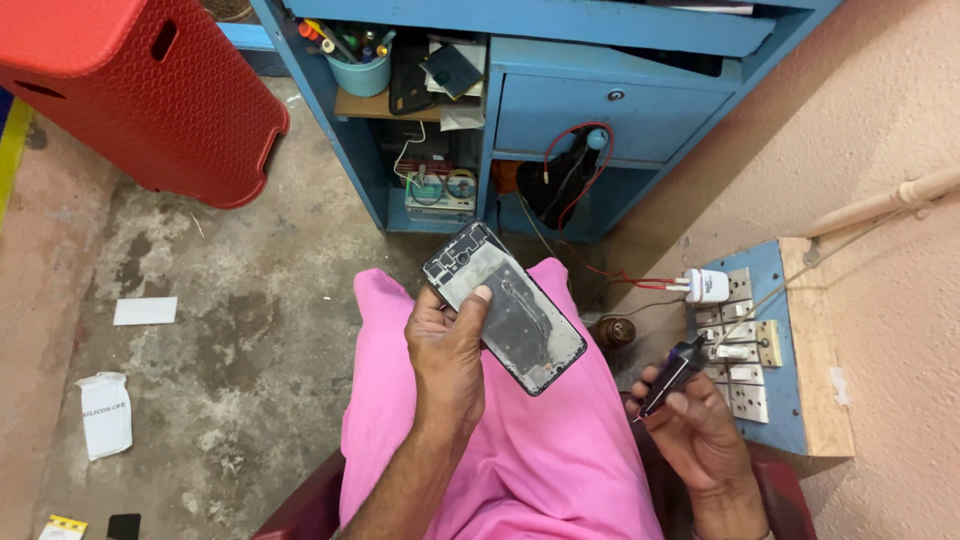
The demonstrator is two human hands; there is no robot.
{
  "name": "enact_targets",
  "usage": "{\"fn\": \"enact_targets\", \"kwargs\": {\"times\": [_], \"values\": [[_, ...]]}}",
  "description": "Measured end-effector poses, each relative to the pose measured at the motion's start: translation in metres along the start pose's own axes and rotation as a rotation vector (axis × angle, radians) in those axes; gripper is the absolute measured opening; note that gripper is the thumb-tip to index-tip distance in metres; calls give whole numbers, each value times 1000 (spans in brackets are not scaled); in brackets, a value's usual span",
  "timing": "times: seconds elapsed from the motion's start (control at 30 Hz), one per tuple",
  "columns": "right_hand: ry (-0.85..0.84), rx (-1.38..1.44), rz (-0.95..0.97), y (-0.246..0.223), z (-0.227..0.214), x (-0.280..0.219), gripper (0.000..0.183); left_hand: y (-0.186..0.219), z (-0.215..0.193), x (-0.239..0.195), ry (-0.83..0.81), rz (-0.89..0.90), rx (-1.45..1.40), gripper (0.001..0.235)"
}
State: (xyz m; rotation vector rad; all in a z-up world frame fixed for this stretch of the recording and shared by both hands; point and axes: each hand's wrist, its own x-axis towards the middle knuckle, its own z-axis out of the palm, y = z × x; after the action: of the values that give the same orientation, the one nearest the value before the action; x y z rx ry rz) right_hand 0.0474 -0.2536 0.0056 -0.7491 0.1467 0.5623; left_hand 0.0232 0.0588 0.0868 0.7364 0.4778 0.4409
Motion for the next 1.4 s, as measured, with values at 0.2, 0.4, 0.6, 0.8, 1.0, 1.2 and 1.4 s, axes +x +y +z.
{"fn": "enact_targets", "kwargs": {"times": [0.2,0.4,0.6,0.8,1.0,1.2,1.4], "values": [[25,-107,7,1,0,0,40,-1,-1,0,-5,4,-13,20],[23,-113,11,3,-3,-1,40,-1,-4,1,-11,14,-7,19],[13,-101,3,0,-3,1,43,2,-5,3,-9,34,-11,19],[6,-106,-12,0,-10,2,44,5,-5,5,7,21,24,18],[47,-140,-29,-3,-20,2,45,20,-9,27,-182,-247,413,22],[14,-110,-40,-6,-24,2,46,20,-12,76,-1154,-362,1327,34],[18,-145,-36,-1,-26,2,45,-36,13,80,-1671,-405,1774,47]]}}
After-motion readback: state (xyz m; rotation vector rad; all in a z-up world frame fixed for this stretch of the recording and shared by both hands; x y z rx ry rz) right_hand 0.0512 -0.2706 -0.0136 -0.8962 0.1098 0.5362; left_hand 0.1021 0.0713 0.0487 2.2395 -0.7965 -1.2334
